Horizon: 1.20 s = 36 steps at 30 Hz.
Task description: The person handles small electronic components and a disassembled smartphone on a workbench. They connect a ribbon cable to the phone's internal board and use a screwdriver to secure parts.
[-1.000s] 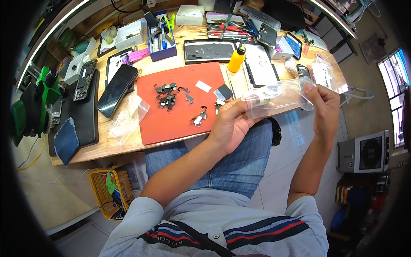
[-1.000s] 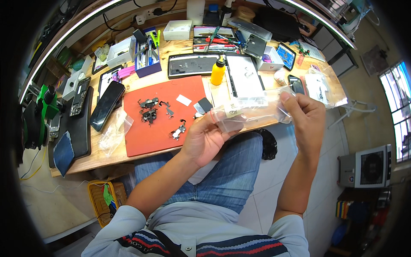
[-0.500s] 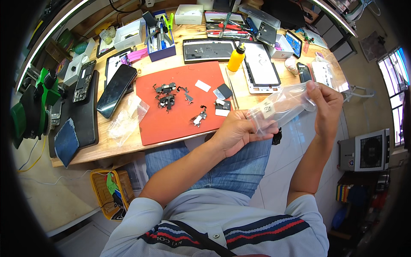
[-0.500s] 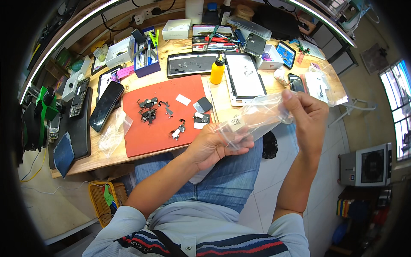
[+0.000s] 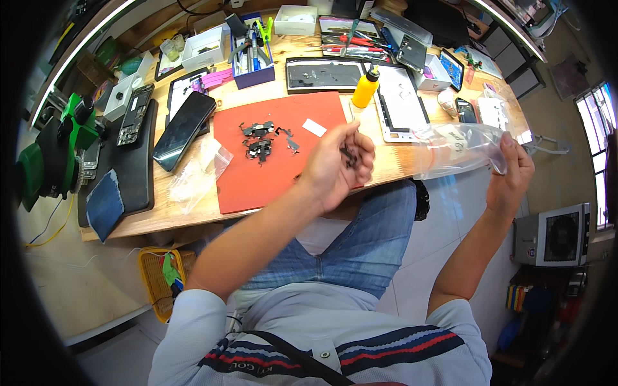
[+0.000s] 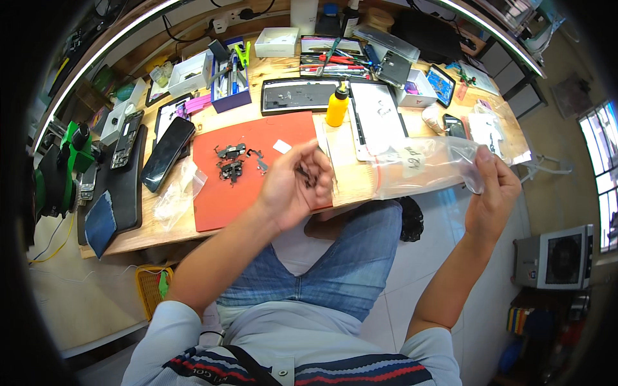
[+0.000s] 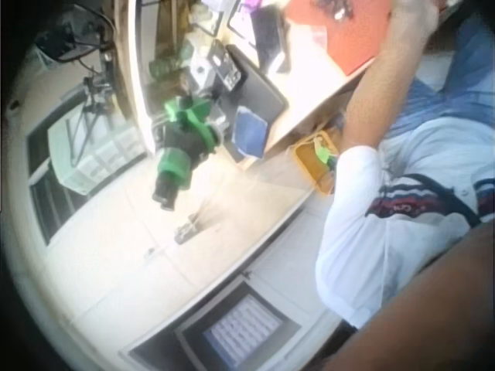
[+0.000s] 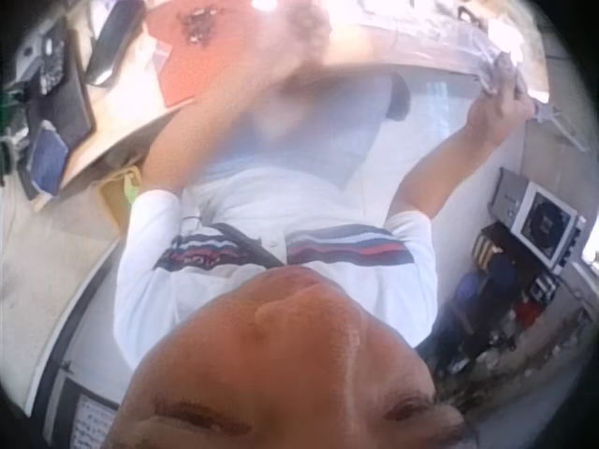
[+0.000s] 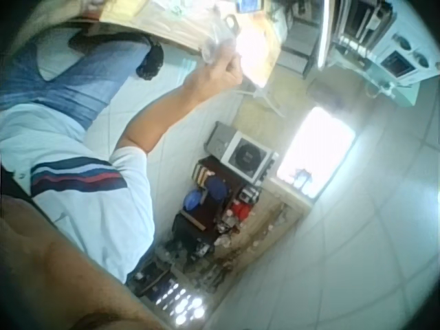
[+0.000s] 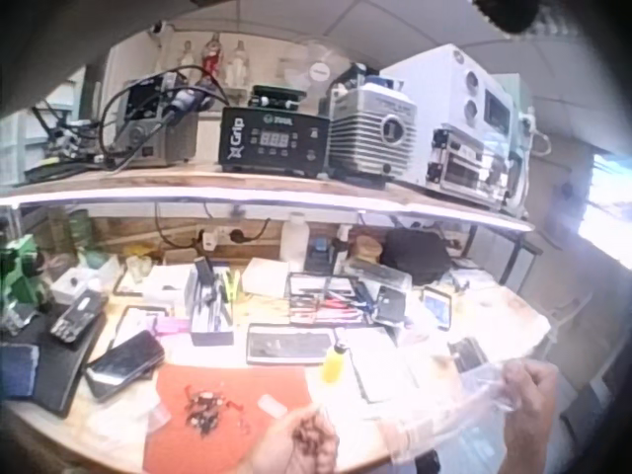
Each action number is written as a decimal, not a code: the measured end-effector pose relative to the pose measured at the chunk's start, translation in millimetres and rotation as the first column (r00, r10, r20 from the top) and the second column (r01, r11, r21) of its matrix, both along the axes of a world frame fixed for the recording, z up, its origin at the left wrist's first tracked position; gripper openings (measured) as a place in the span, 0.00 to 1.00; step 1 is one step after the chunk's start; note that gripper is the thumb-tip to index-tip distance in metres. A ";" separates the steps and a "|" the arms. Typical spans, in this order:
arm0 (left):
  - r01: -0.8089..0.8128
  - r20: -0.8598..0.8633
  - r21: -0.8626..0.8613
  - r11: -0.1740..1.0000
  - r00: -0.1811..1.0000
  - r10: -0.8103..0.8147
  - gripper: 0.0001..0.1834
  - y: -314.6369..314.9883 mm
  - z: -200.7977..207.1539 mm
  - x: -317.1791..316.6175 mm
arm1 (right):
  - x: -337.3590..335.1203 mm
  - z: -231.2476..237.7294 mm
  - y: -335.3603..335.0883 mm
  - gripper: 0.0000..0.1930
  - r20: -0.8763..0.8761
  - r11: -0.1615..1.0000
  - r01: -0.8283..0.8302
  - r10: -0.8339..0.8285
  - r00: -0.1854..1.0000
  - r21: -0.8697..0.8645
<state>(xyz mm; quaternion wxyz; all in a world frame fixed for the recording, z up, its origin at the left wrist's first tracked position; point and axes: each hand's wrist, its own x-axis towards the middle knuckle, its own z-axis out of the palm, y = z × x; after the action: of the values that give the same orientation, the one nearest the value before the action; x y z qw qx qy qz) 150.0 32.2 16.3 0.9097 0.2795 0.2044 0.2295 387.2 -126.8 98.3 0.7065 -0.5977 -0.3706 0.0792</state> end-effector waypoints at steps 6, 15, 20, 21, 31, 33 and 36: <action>0.256 -0.549 0.751 0.608 0.753 0.362 0.30 90.4 17.3 13.2 | 1.4 -18.0 -10.7 0.13 -0.070 0.996 -0.093 0.093 0.993 0.007; 0.026 -0.296 0.795 0.606 0.889 0.350 0.44 114.9 4.6 15.0 | -2.5 -32.1 -32.0 0.15 -0.082 0.996 -0.083 0.080 0.993 -0.038; -0.103 -0.157 0.798 0.593 0.915 0.371 0.41 113.6 20.2 2.6 | -3.5 -46.6 -37.9 0.13 -0.133 0.996 -0.066 0.073 0.988 0.052; -0.148 -0.118 0.797 0.586 0.913 0.390 0.40 110.8 26.0 -1.9 | -5.4 -50.0 -37.2 0.13 -0.155 0.993 -0.065 0.079 0.985 0.097; -0.210 0.155 0.353 0.912 0.974 0.164 0.31 -12.3 30.4 15.9 | -73.6 -82.8 18.6 0.14 -0.237 0.981 -0.030 0.077 0.969 0.193; -0.248 0.239 0.209 0.946 0.951 0.197 0.35 -11.7 29.5 19.6 | -76.6 -83.5 18.6 0.13 -0.189 0.992 -0.071 0.090 0.978 0.106; -0.309 0.289 0.140 0.941 0.921 0.260 0.42 -7.0 34.5 18.5 | -72.1 -85.1 9.4 0.11 -0.154 0.990 -0.143 0.138 0.978 -0.020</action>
<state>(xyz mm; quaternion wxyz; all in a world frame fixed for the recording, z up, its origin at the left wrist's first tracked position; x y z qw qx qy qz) 168.5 25.2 50.8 0.8562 0.2954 0.0968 0.4127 315.1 -117.4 13.2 0.7160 -0.5732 -0.3554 0.1802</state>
